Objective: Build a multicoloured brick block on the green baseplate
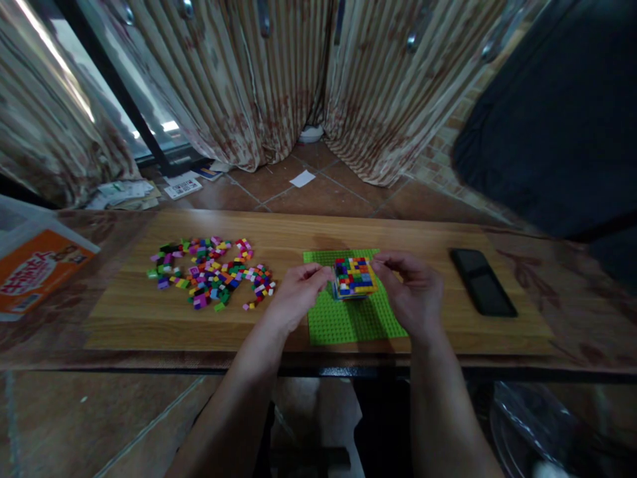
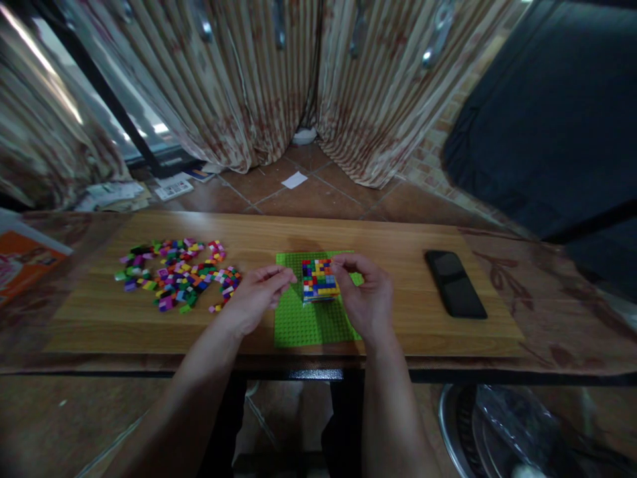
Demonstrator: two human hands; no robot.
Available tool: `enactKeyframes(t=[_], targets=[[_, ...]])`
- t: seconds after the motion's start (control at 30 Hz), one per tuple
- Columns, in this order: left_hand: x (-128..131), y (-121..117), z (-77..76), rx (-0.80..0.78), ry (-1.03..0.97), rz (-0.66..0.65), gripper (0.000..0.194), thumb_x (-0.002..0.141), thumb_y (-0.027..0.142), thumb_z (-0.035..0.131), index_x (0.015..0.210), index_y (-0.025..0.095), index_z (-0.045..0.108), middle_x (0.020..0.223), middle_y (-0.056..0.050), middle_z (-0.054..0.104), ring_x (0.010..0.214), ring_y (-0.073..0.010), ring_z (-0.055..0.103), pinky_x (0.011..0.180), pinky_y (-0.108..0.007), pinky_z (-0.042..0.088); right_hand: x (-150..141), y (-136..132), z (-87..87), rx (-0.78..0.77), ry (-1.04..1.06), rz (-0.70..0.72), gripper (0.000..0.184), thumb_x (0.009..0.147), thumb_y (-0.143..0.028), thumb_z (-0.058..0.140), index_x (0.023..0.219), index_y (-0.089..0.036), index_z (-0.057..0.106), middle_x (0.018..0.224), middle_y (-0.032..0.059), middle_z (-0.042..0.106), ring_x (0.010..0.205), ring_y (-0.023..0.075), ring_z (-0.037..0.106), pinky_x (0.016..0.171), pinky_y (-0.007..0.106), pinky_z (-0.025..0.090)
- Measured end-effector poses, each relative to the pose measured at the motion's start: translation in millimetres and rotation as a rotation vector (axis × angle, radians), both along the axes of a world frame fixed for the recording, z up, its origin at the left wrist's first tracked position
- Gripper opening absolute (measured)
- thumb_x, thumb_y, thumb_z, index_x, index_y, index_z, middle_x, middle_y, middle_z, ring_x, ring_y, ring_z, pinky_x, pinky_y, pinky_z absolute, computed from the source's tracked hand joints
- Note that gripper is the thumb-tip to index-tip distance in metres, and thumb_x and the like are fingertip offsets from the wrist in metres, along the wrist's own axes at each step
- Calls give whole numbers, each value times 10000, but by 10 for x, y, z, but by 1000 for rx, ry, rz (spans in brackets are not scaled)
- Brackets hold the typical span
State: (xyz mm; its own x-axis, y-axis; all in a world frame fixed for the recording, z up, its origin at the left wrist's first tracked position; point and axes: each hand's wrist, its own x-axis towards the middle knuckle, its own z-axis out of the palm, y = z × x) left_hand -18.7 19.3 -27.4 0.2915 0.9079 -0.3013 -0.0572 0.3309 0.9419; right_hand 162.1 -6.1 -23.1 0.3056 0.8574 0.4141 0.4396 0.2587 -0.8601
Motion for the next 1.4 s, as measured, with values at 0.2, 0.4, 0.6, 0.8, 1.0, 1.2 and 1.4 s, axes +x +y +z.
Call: enactKeyframes(t=[0.2, 0.4, 0.6, 0.8, 1.0, 1.2, 1.4], targets=[[20, 4, -42, 103, 79, -12, 317, 786, 442, 625, 672, 146, 613, 566, 46, 456, 500, -68, 355, 489, -218, 252, -30, 11, -56, -76, -53, 55, 95, 807, -275, 637, 824, -214, 708, 811, 19, 729, 748, 166, 658, 742, 340, 534], [86, -2, -150, 252, 247, -116, 312, 779, 431, 623, 643, 152, 605, 595, 32, 490, 569, -99, 404, 545, -242, 291, -41, 35, -82, -103, -134, 102, 120, 826, -287, 619, 855, -219, 714, 862, 35, 727, 804, 185, 657, 781, 354, 520], [95, -15, -146, 218, 227, -117, 273, 765, 396, 645, 661, 146, 610, 603, 34, 493, 567, -92, 396, 554, -244, 288, -44, 40, -98, -84, -147, 130, 136, 847, -285, 598, 867, -218, 715, 852, 33, 727, 794, 181, 656, 771, 348, 514], [132, -31, -151, 150, 146, -69, 240, 739, 358, 660, 651, 140, 608, 604, 35, 517, 572, -90, 422, 573, -246, 311, -47, 43, -109, -102, -135, 127, 141, 846, -286, 596, 861, -212, 714, 865, 36, 733, 810, 185, 666, 771, 344, 514], [144, -44, -104, 137, 141, -46, 207, 712, 314, 679, 623, 147, 597, 573, 47, 504, 547, -86, 403, 554, -239, 300, -62, 48, -92, -123, -136, 114, 144, 846, -272, 584, 852, -207, 712, 853, 38, 732, 797, 182, 667, 762, 334, 514], [155, -56, -110, 191, 152, -31, 174, 713, 277, 665, 616, 148, 601, 571, 43, 519, 556, -92, 426, 560, -237, 315, -70, 60, -106, -136, -131, 109, 154, 840, -275, 582, 867, -209, 718, 854, 40, 732, 801, 185, 662, 767, 342, 513], [128, -80, -129, 147, 63, -1, 254, 691, 359, 724, 631, 145, 601, 585, 42, 522, 553, -78, 420, 545, -223, 309, -62, 58, -120, -137, -120, 97, 151, 841, -295, 594, 857, -211, 719, 851, 37, 729, 802, 188, 660, 776, 350, 508]])
